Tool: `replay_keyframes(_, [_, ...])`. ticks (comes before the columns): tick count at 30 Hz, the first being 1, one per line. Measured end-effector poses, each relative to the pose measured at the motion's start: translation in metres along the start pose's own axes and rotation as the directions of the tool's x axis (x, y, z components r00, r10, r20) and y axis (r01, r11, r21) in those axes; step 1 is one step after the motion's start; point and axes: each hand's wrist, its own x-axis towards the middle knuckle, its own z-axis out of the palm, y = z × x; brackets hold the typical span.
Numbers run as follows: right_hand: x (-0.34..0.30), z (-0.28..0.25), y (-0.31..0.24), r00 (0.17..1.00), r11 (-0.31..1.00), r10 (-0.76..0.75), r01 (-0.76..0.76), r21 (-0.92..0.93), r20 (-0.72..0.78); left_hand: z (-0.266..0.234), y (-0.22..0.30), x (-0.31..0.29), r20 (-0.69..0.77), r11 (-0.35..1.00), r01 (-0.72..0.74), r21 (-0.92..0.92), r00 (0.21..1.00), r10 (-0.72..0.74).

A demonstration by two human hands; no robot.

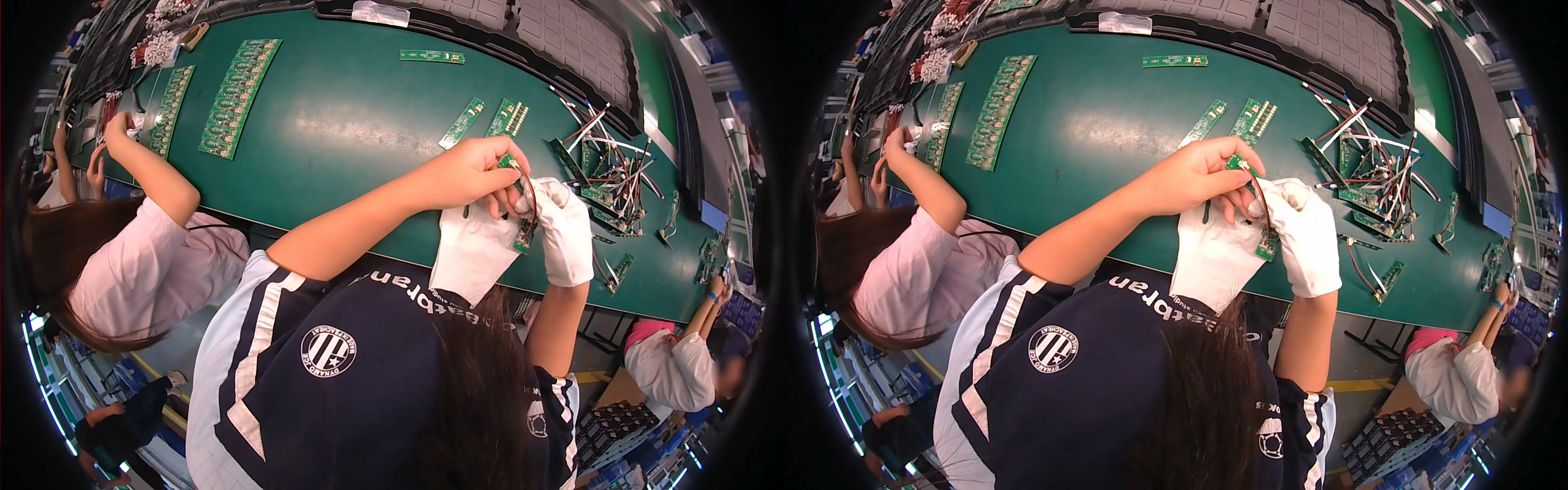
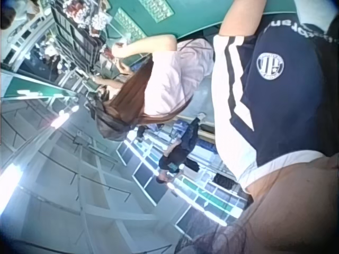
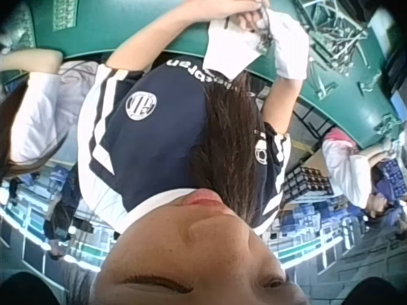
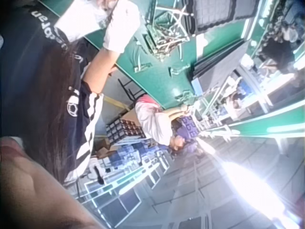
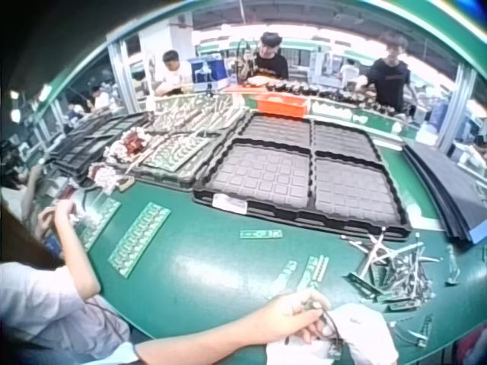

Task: Assembling wires and connectors onto printed circuit boards at a factory workstation.

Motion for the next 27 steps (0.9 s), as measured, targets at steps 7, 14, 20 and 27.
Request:
replay_keyframes(7, [0.0, 0.013, -0.002, 1.0, 0.999, 0.019, -0.019, -0.026, -0.017, 0.006, 0.002, -0.005, -0.083, 0.989, 0.015, 0.145, 0.997, -0.003])
replay_keyframes(14, [-0.002, 0.012, -0.007, 0.999, 0.989, 0.018, -0.023, -0.145, -0.035, -0.001, 0.001, -0.002, -0.005, 0.997, -0.006, 0.081, 1.0, 0.006])
replay_keyframes(20, [-0.002, 0.017, -0.007, 0.998, 0.987, -0.037, 0.029, -0.156, -0.049, -0.001, -0.002, -0.003, -0.03, 0.991, -0.029, 0.131, 0.999, 0.033])
replay_keyframes(27, [-0.001, 0.016, -0.003, 0.999, 0.989, 0.008, -0.015, -0.147, -0.045, 0.003, 0.01, -0.004, -0.073, 0.963, 0.068, 0.262, 0.996, -0.051])
